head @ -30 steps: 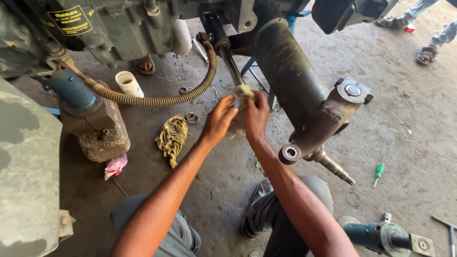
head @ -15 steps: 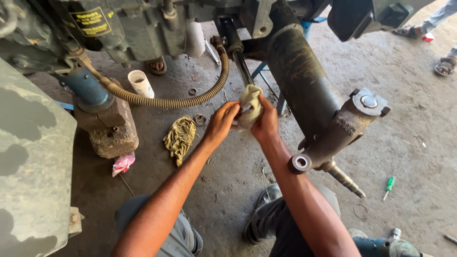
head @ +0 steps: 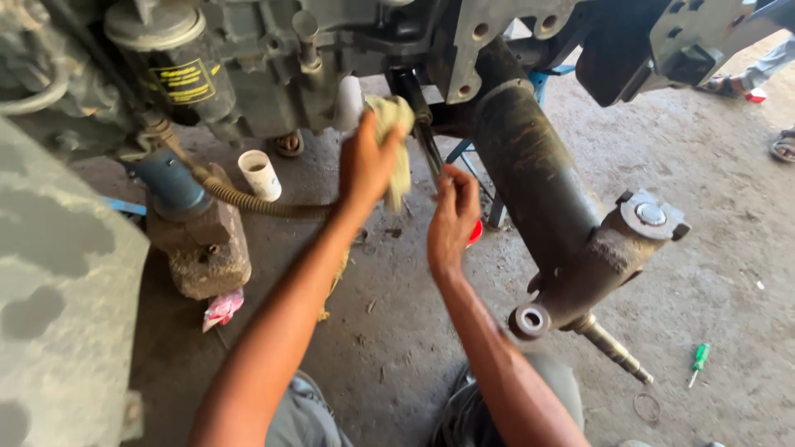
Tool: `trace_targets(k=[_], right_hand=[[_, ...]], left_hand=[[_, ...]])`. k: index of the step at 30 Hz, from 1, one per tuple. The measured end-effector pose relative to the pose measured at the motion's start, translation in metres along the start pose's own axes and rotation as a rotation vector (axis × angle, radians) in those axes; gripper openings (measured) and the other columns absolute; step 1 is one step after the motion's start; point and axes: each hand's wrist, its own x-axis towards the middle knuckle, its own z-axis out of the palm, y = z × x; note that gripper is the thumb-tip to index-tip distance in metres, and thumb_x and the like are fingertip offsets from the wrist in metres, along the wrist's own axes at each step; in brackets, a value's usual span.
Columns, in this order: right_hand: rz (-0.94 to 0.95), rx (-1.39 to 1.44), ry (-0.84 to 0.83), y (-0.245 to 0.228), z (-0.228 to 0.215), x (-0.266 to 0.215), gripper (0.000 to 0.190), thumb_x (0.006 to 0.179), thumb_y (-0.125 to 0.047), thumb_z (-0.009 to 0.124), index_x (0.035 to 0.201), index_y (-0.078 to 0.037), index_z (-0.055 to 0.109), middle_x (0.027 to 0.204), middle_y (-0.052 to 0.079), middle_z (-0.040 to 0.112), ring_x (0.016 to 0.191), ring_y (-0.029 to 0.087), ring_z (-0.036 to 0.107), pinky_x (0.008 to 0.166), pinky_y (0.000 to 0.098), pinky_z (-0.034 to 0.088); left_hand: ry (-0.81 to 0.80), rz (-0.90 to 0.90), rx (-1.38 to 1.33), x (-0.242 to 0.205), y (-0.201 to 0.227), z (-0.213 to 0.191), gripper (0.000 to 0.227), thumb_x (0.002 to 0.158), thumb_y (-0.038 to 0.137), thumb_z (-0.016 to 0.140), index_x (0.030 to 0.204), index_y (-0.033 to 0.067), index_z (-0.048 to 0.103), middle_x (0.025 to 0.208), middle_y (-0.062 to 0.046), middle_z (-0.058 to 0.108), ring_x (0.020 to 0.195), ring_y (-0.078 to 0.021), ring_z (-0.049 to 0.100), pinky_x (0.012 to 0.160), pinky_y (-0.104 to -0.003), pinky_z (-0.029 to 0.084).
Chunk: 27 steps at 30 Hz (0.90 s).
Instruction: The recorder is repairing or cleaning mechanical parts of a large vehicle, using a cloth to wipe components and manipulating tools.
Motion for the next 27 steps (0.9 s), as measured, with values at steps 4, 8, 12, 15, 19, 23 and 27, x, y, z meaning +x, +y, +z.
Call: trace_targets(k=[4, 8, 12, 15, 19, 23, 27], right_hand=[[0.073, 0.108, -0.006, -0.002, 0.013, 0.002, 0.019, 0.102, -0.010, 0.058, 0.118, -0.002, 0.064, 0.110, 0.004, 0.066, 0.103, 0.014, 0.064, 0.082, 0.0294, 0.056], [0.084, 0.143, -0.001, 0.009, 0.021, 0.014, 0.018, 0.103, -0.009, 0.058, 0.118, -0.001, 0.064, 0.110, 0.005, 0.067, 0.103, 0.013, 0.064, 0.083, 0.0289, 0.056], [0.121, 0.184, -0.013, 0.012, 0.031, 0.016, 0.017, 0.101, -0.006, 0.056, 0.114, 0.000, 0.065, 0.113, 0.007, 0.069, 0.103, 0.014, 0.066, 0.083, 0.0294, 0.055], [0.153, 0.203, -0.024, 0.005, 0.034, 0.017, 0.018, 0.101, -0.005, 0.054, 0.113, 0.000, 0.066, 0.115, 0.007, 0.070, 0.103, 0.014, 0.067, 0.084, 0.0296, 0.056], [0.219, 0.188, -0.039, -0.002, 0.036, 0.017, 0.017, 0.100, -0.006, 0.055, 0.111, -0.001, 0.067, 0.114, 0.008, 0.071, 0.102, 0.015, 0.068, 0.082, 0.0303, 0.056], [0.253, 0.211, -0.048, 0.007, 0.030, 0.020, 0.016, 0.099, -0.006, 0.056, 0.111, -0.002, 0.067, 0.113, 0.007, 0.071, 0.100, 0.015, 0.068, 0.080, 0.0303, 0.055], [0.247, 0.192, -0.081, 0.000, 0.026, 0.015, 0.016, 0.100, -0.006, 0.055, 0.108, -0.001, 0.068, 0.112, 0.007, 0.072, 0.097, 0.014, 0.068, 0.079, 0.0302, 0.056]], left_hand=[[0.166, 0.309, 0.204, 0.106, -0.110, 0.059, 0.029, 0.104, 0.031, 0.062, 0.116, 0.0042, 0.064, 0.109, -0.023, 0.073, 0.104, -0.0403, 0.069, 0.089, -0.052, 0.056], [-0.109, 0.457, 0.662, 0.121, -0.114, 0.085, 0.025, 0.092, 0.016, 0.056, 0.111, 0.0146, 0.071, 0.111, -0.016, 0.075, 0.117, -0.0371, 0.064, 0.117, -0.067, 0.025], [-0.086, 0.441, 0.705, 0.152, -0.126, 0.097, 0.029, 0.089, 0.017, 0.052, 0.113, 0.0138, 0.070, 0.110, -0.013, 0.075, 0.115, -0.0377, 0.064, 0.111, -0.069, 0.014], [-0.081, 0.348, 0.839, 0.167, -0.111, 0.101, 0.026, 0.095, 0.020, 0.051, 0.110, 0.0170, 0.072, 0.106, -0.010, 0.076, 0.112, -0.0345, 0.067, 0.113, -0.067, 0.020], [-0.046, 0.206, 1.012, 0.172, -0.105, 0.111, 0.036, 0.097, 0.020, 0.054, 0.129, 0.0034, 0.061, 0.097, -0.015, 0.076, 0.090, -0.0348, 0.074, 0.082, -0.060, 0.050], [-0.236, 0.234, 1.035, 0.140, -0.083, 0.100, 0.033, 0.108, 0.016, 0.049, 0.134, -0.0008, 0.062, 0.112, -0.021, 0.075, 0.102, -0.0336, 0.074, 0.089, -0.051, 0.055], [-0.135, 0.663, 0.847, 0.140, -0.101, 0.101, 0.052, 0.090, 0.027, 0.057, 0.136, 0.0014, 0.058, 0.140, -0.017, 0.060, 0.133, -0.0354, 0.049, 0.100, -0.054, 0.042]])
